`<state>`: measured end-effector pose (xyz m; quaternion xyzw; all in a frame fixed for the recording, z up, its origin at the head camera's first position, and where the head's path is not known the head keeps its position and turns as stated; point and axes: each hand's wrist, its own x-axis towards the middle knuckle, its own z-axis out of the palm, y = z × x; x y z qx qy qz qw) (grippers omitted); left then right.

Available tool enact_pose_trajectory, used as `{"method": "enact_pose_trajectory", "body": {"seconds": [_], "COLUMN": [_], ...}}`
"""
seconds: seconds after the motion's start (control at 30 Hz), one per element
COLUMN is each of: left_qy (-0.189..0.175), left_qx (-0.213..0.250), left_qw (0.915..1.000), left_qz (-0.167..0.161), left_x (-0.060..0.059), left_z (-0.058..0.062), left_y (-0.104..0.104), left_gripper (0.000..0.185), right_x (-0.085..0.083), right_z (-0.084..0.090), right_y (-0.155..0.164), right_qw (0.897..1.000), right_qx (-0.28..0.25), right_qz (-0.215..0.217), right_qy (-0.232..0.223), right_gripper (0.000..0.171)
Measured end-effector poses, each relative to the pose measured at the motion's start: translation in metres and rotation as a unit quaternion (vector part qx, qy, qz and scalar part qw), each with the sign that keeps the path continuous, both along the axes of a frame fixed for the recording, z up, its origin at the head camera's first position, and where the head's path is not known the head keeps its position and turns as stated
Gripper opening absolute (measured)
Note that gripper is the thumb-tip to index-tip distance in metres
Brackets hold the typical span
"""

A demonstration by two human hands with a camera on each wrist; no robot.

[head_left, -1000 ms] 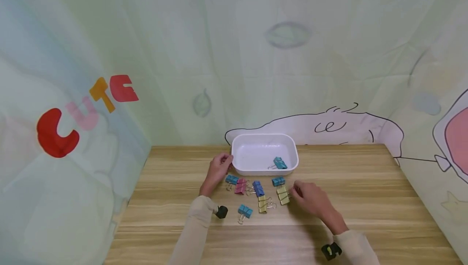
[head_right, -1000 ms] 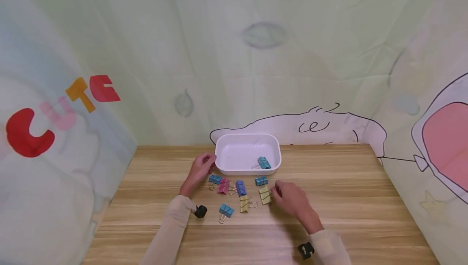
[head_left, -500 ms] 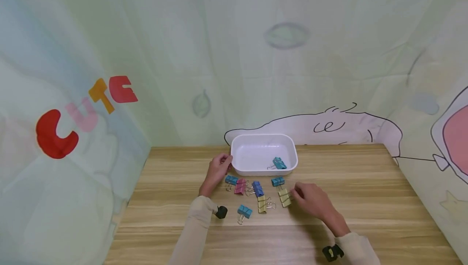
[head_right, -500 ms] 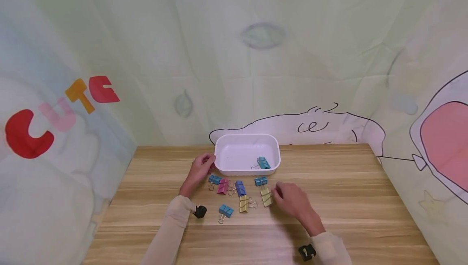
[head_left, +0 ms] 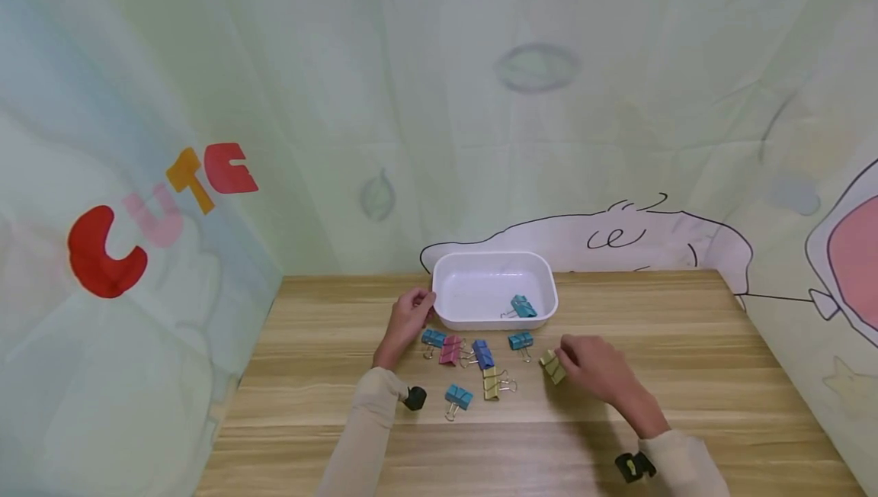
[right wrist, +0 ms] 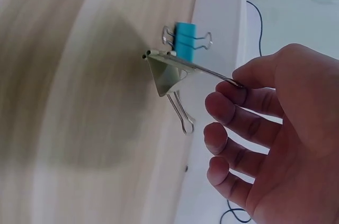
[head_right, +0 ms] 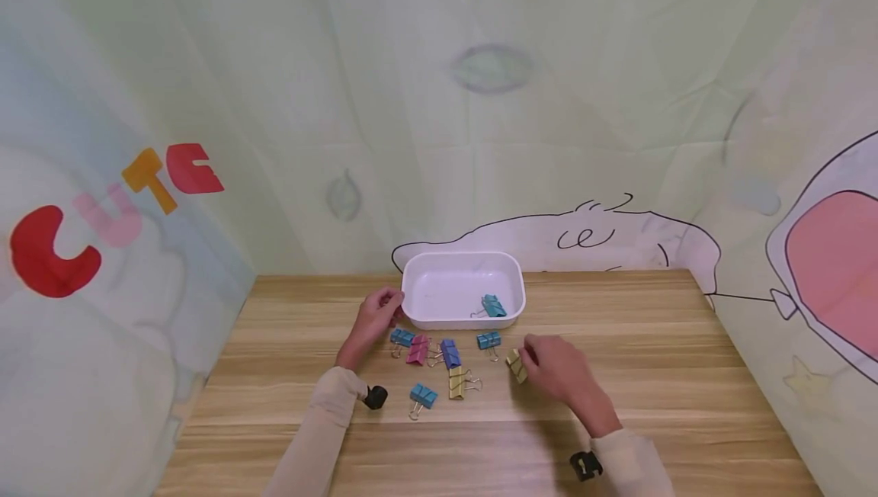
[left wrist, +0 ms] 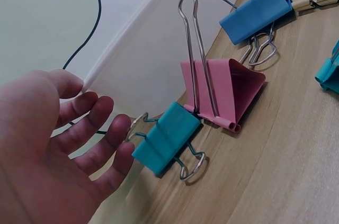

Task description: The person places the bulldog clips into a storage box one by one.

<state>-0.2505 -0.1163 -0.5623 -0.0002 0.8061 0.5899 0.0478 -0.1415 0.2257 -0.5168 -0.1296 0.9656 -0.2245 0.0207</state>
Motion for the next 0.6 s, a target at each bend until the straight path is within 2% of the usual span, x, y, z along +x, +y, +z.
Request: {"method": "enact_pose_trajectory", "body": {"seconds": [0.3, 0.6], "left_qy": [-0.004, -0.005], "left_qx": [-0.002, 0.001], "left_qw": [1.0, 1.0], "left_qz": [0.003, 0.001], "left_x": [0.001, 0.0], "left_z": [0.001, 0.0], "left_y": [-0.001, 0.0], "left_gripper": [0.032, 0.032], "right_x": [-0.012, -0.03], "right_z": [0.023, 0.051], "right_y": [0.003, -0.012], "right_qw": [1.0, 0.995], "right_qx": [0.017, 0.049], "right_qz": [0.015, 0.063], "right_qy": [0.02, 0.053], "right_gripper": [0.031, 0.029]}}
